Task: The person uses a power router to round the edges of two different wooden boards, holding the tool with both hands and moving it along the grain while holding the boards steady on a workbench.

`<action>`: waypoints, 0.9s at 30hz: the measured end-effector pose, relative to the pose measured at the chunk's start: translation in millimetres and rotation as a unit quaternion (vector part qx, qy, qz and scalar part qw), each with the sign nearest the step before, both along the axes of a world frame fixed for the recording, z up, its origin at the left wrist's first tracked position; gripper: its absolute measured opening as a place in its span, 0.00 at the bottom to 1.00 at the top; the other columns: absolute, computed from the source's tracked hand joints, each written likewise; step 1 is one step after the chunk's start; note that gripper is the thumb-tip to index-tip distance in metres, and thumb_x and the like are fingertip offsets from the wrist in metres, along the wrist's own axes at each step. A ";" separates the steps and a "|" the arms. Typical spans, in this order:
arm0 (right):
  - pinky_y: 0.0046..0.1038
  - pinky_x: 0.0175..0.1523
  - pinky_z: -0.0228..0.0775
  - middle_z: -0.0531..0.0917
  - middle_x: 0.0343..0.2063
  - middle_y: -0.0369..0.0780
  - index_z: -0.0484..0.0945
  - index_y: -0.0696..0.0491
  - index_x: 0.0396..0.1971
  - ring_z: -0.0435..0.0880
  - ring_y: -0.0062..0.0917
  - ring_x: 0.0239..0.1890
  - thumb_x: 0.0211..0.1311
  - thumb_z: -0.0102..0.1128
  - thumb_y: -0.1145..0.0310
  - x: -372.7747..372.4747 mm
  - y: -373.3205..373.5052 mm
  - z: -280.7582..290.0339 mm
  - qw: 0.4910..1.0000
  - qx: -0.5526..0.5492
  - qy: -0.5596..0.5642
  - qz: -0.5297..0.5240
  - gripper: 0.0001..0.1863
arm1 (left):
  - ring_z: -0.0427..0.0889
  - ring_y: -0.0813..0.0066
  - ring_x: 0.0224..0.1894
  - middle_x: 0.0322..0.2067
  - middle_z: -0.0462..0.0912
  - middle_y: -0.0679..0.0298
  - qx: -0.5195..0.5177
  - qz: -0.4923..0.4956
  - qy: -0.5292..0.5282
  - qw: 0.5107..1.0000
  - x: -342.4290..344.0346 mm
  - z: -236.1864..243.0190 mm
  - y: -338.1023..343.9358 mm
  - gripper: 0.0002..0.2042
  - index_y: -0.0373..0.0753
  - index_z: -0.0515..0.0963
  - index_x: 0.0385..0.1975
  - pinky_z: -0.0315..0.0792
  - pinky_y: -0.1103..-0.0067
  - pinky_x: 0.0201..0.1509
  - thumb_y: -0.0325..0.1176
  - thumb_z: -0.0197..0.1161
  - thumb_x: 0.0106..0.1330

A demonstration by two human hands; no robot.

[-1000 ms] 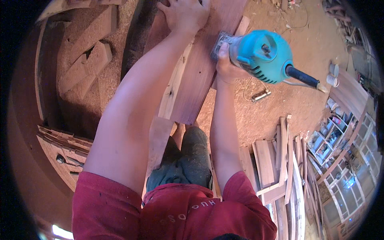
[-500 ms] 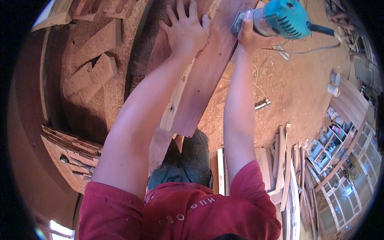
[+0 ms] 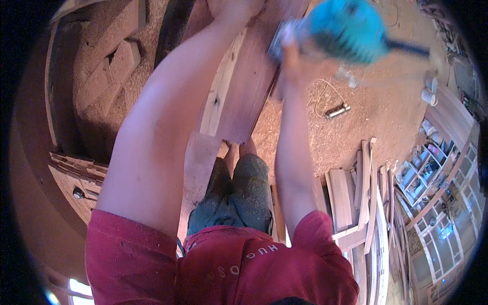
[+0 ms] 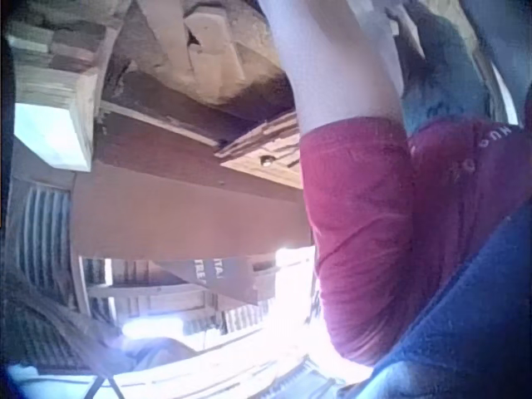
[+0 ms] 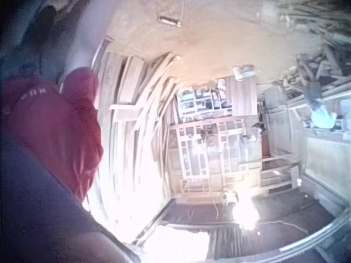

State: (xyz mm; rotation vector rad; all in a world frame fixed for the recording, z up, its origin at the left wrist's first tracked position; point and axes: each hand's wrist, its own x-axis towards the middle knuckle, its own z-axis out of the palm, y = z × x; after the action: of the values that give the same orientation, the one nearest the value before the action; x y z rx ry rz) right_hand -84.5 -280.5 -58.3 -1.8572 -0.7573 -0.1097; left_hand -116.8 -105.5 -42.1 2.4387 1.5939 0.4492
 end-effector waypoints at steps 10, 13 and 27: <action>0.52 0.63 0.70 0.81 0.49 0.51 0.66 0.47 0.65 0.81 0.44 0.54 0.58 0.73 0.61 -233.0 -187.4 7.3 0.989 0.118 0.076 0.040 0.36 | 0.58 0.46 0.76 0.75 0.60 0.52 0.016 -0.004 0.011 1.000 -11.4 -2.7 -3.6 0.30 0.43 0.68 0.71 0.56 0.42 0.73 0.54 0.48 0.74; 0.55 0.62 0.71 0.84 0.46 0.54 0.65 0.47 0.63 0.83 0.50 0.52 0.69 0.62 0.62 -222.4 -187.7 12.6 0.994 0.099 0.047 0.019 0.26 | 0.57 0.46 0.77 0.76 0.59 0.53 0.003 -0.011 0.001 1.000 -3.2 -2.6 -7.5 0.31 0.43 0.67 0.72 0.55 0.43 0.74 0.54 0.47 0.74; 0.48 0.62 0.71 0.83 0.44 0.45 0.74 0.54 0.54 0.80 0.42 0.51 0.67 0.63 0.57 -146.8 -124.7 -15.0 0.998 0.044 0.017 0.046 0.22 | 0.55 0.49 0.78 0.77 0.58 0.56 -0.010 0.006 -0.017 1.000 -6.8 -5.3 -7.1 0.32 0.46 0.65 0.74 0.51 0.46 0.76 0.55 0.47 0.74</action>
State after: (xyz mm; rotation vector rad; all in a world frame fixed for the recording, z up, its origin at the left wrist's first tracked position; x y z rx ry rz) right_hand -231.3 -405.3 -73.3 -1.7352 -0.7994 -0.0510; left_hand -123.7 -112.6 -47.4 2.3954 1.5919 0.4718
